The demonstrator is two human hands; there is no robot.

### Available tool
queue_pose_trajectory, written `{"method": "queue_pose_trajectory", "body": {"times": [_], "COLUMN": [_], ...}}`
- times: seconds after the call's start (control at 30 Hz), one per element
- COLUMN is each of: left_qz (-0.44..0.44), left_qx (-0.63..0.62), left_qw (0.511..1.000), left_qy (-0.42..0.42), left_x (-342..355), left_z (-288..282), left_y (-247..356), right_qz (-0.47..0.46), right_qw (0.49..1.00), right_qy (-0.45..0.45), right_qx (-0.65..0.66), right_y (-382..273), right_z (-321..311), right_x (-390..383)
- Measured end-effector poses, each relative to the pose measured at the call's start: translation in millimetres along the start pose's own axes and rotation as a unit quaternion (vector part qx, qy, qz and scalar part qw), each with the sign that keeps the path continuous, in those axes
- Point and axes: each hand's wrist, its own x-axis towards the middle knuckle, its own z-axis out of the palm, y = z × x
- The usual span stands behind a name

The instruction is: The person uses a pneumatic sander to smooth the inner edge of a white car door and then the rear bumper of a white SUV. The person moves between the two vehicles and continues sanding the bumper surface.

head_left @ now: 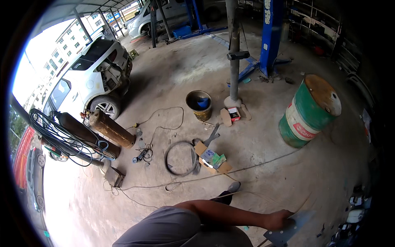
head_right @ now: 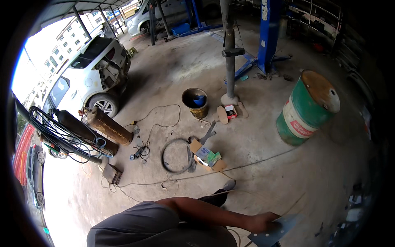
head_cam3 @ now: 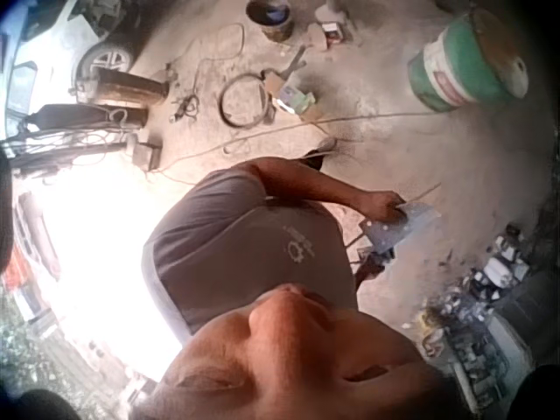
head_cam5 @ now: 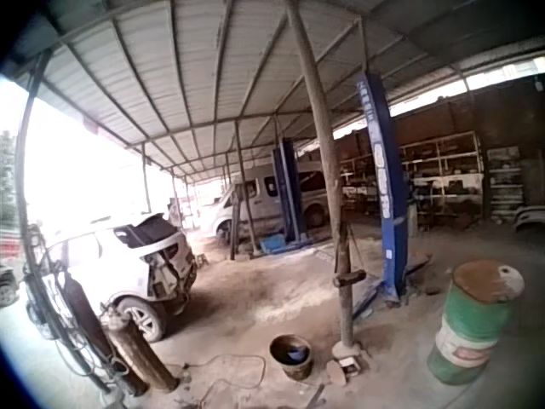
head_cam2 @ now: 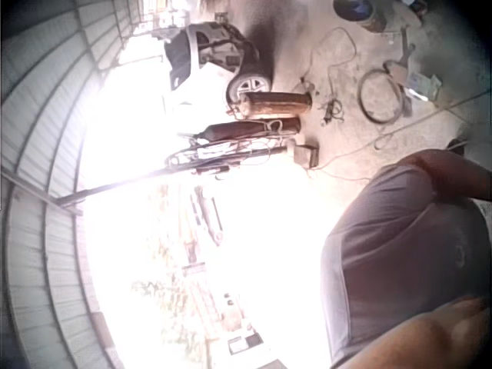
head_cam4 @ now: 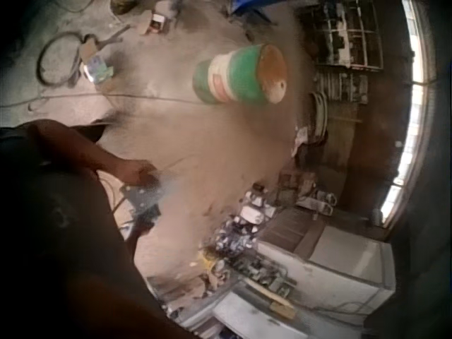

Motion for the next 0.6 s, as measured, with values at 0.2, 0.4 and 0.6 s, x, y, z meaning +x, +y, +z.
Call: {"method": "queue_pose_trajectory", "body": {"times": [0.2,0.4,0.6], "left_qz": [-0.057,-0.197,-0.249], "left_qx": [-0.037,-0.012,0.004], "left_qw": [0.961,0.928,0.938], "left_qy": [0.268,0.316,0.242], "left_x": [61,128,149], "left_z": [-165,-317,-444], "left_y": [-117,-140,-29], "right_qz": [0.016,-0.159,-0.2], "right_qw": [0.834,0.944,0.975], "right_qy": [-0.166,-0.151,0.092], "right_qx": [0.526,0.246,0.02], "right_y": [-82,-207,-578], "right_z": [3,16,16], "right_x": [110,245,195]}}
